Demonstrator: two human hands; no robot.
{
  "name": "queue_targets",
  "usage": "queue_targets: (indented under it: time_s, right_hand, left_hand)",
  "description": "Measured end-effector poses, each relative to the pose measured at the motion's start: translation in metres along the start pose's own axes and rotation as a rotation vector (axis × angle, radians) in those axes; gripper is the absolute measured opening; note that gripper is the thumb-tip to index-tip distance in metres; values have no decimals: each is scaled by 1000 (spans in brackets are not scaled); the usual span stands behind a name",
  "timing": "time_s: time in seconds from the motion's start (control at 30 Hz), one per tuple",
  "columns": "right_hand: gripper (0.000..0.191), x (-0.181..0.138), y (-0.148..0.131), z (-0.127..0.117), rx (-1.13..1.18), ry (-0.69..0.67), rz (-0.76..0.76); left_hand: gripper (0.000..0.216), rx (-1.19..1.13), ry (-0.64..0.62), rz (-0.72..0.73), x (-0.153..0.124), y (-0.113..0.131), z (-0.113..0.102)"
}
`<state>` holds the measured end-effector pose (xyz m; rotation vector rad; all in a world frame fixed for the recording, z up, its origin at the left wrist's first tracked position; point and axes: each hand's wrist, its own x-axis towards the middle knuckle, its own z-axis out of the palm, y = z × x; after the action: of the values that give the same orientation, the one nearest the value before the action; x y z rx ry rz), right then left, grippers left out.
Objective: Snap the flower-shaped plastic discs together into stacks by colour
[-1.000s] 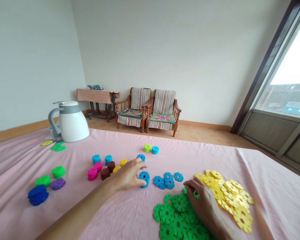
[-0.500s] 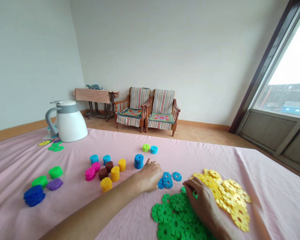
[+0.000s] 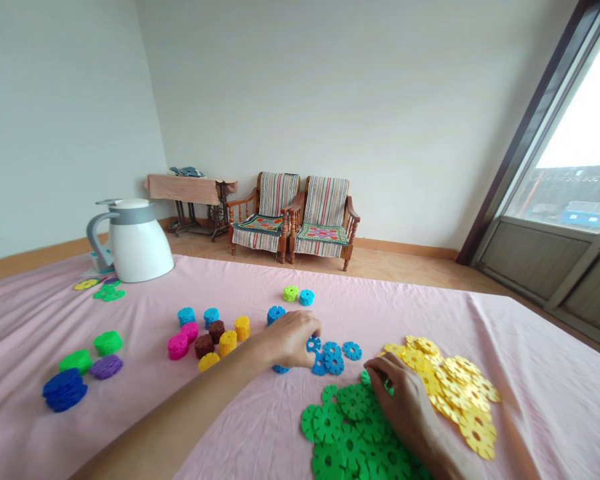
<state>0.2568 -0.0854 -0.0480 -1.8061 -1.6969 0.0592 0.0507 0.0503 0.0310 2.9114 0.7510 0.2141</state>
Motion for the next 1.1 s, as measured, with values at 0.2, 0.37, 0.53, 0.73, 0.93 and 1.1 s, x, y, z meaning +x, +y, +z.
queue_targets:
  time_s: [0.2,0.37,0.53,0.73,0.93,1.1]
  right_hand:
    - [21,0,3,2,-5,6,-25]
    - [20,0,12,8,0,21,-43]
    - [19,0,10,8,17,-1,-32]
    - [20,1,8,7,24,17,-43]
    - [21,0,16,11,32,57,-69]
    - [21,0,16,10,28,57,-73]
  left_hand:
    - [30,-83,26,-23,-27,-20,-26]
    - [27,-61,-11,-82,-43,-23,-20]
    - [24,-36,-16,-95,-48,-20,-16]
    - [30,-100,91,-97,-39,-8,-14]
    - [18,-104,15,29,-12,29,14]
    - [15,-5,-43,-84,6,45,29]
